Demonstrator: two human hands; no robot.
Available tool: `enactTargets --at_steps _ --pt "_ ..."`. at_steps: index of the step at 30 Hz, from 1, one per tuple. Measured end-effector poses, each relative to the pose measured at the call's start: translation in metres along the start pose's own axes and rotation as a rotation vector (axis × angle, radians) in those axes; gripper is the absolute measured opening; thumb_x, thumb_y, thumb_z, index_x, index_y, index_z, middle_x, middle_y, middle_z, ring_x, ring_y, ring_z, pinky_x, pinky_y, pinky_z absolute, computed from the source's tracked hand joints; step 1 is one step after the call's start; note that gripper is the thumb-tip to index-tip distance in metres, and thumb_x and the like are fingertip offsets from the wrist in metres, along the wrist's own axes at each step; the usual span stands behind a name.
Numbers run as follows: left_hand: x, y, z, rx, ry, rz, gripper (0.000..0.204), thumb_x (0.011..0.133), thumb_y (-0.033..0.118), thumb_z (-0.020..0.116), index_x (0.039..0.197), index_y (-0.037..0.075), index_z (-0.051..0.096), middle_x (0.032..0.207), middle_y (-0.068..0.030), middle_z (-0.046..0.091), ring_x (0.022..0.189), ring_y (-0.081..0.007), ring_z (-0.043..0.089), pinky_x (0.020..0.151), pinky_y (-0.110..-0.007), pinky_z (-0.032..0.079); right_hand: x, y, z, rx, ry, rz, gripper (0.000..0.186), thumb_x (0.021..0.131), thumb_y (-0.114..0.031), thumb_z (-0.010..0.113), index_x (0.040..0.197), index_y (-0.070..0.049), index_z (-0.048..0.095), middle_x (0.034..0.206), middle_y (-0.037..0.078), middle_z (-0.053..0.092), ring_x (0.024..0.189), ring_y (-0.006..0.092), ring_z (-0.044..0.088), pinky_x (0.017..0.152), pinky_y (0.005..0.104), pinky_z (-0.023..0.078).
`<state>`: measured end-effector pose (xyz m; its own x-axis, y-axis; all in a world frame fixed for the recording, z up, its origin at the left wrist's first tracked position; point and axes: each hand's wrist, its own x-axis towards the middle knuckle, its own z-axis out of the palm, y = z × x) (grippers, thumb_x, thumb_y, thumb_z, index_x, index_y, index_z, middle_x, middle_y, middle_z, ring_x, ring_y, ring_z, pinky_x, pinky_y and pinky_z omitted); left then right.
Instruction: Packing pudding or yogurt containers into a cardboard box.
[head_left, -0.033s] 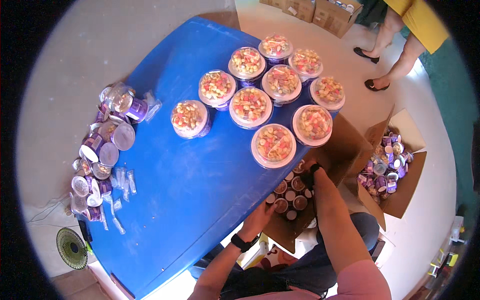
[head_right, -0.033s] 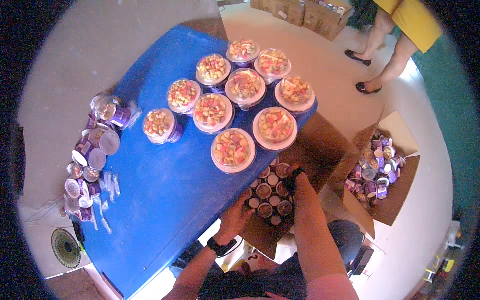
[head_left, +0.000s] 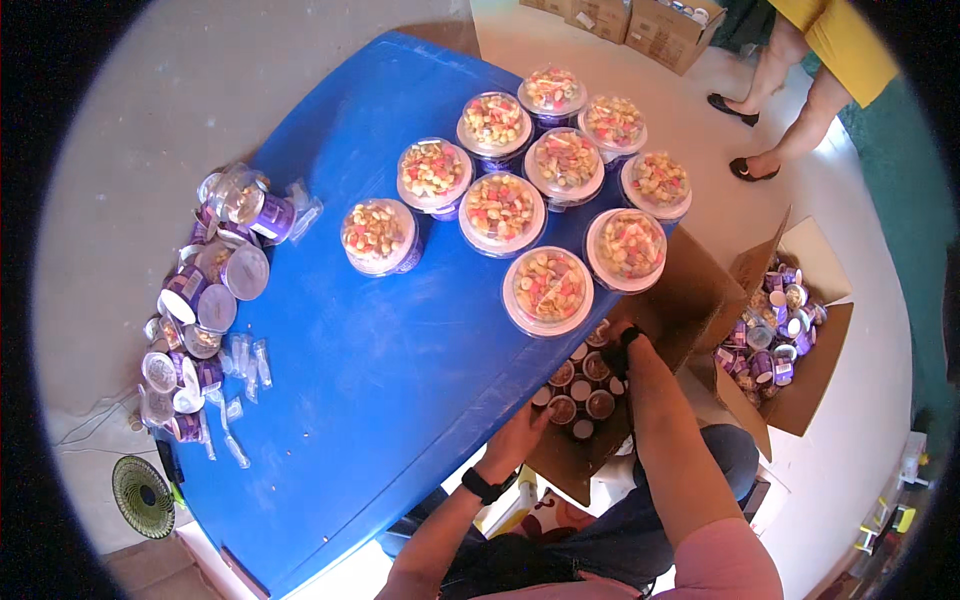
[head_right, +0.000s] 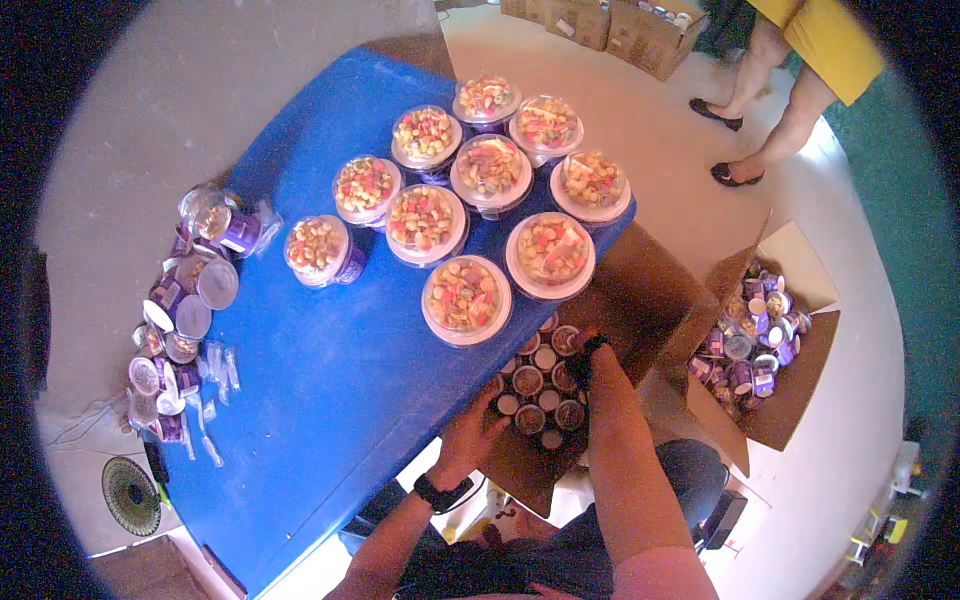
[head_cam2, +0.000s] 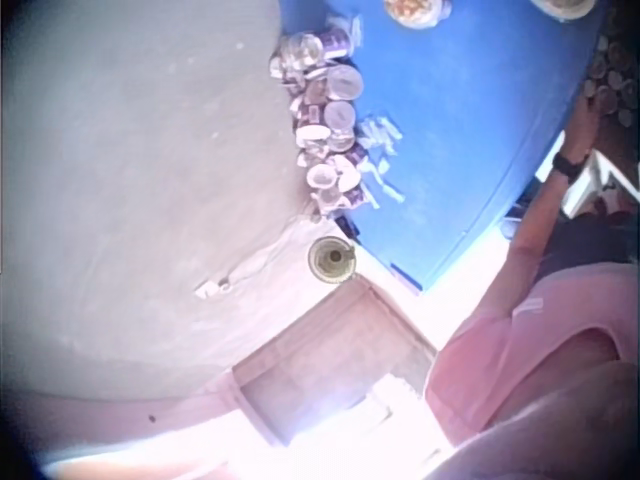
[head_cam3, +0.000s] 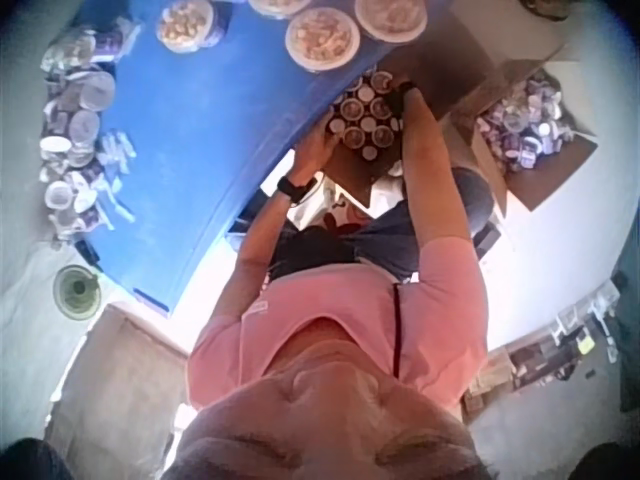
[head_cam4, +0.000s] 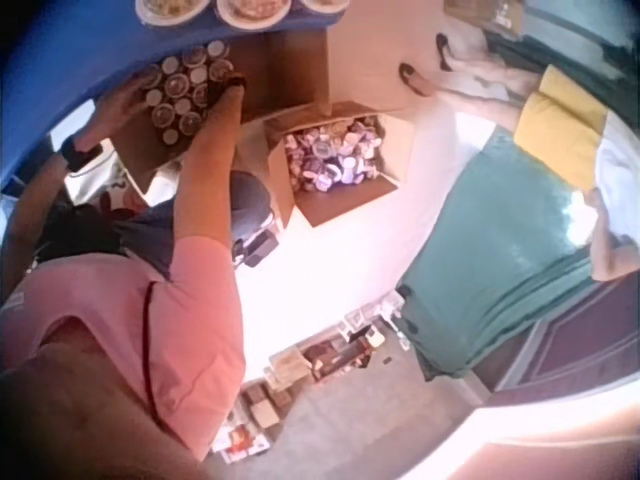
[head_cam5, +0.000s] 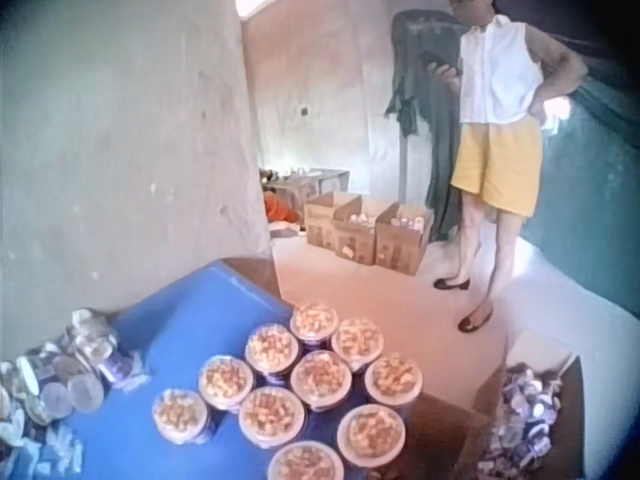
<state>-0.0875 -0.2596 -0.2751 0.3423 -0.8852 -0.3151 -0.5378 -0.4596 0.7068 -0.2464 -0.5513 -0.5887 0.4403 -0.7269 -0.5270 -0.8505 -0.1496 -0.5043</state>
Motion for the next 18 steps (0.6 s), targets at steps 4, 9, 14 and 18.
enactTargets --at_steps 4,9,14,18 --pt "-0.001 -0.003 0.003 -0.046 -0.047 -0.026 0.061 0.085 0.017 0.065 0.139 0.009 0.039 0.140 -0.0199 0.042 0.130 -0.0384 0.038 0.110 -0.046 0.029 -0.008 0.012 0.013 0.021 0.001 -0.050 0.048 0.070 -0.030 0.077 0.108 -0.004 0.067 0.100 0.014 0.068 0.093 0.0246 0.065 0.080 0.0374 0.053" --pt "0.008 0.018 0.016 -0.070 -0.024 0.119 0.054 0.086 0.022 0.064 0.134 0.006 0.044 0.135 -0.0213 0.046 0.124 -0.0391 0.044 0.105 -0.046 0.033 -0.019 0.053 -0.039 0.011 0.077 -0.074 0.052 0.068 -0.035 0.078 0.109 -0.005 0.067 0.104 0.015 0.068 0.098 0.0260 0.065 0.084 0.0386 0.053" --pt "-0.033 0.011 -0.027 0.119 0.130 0.056 0.043 0.085 0.022 0.065 0.122 0.003 0.054 0.125 -0.0195 0.054 0.115 -0.0363 0.052 0.096 -0.043 0.042 -0.066 -0.102 -0.007 -0.381 -0.183 -0.105 0.041 0.076 -0.033 0.069 0.105 -0.005 0.065 0.109 0.019 0.063 0.105 0.0307 0.060 0.088 0.0421 0.049" --pt "-0.013 0.140 -0.016 -0.310 0.048 0.455 0.035 0.081 0.014 0.069 0.113 0.005 0.060 0.112 -0.0167 0.057 0.106 -0.0336 0.056 0.086 -0.042 0.048 -0.025 0.124 -0.156 -0.220 0.421 0.152 0.033 0.080 -0.025 0.061 0.105 -0.003 0.065 0.111 0.021 0.063 0.106 0.0353 0.060 0.091 0.0437 0.049"
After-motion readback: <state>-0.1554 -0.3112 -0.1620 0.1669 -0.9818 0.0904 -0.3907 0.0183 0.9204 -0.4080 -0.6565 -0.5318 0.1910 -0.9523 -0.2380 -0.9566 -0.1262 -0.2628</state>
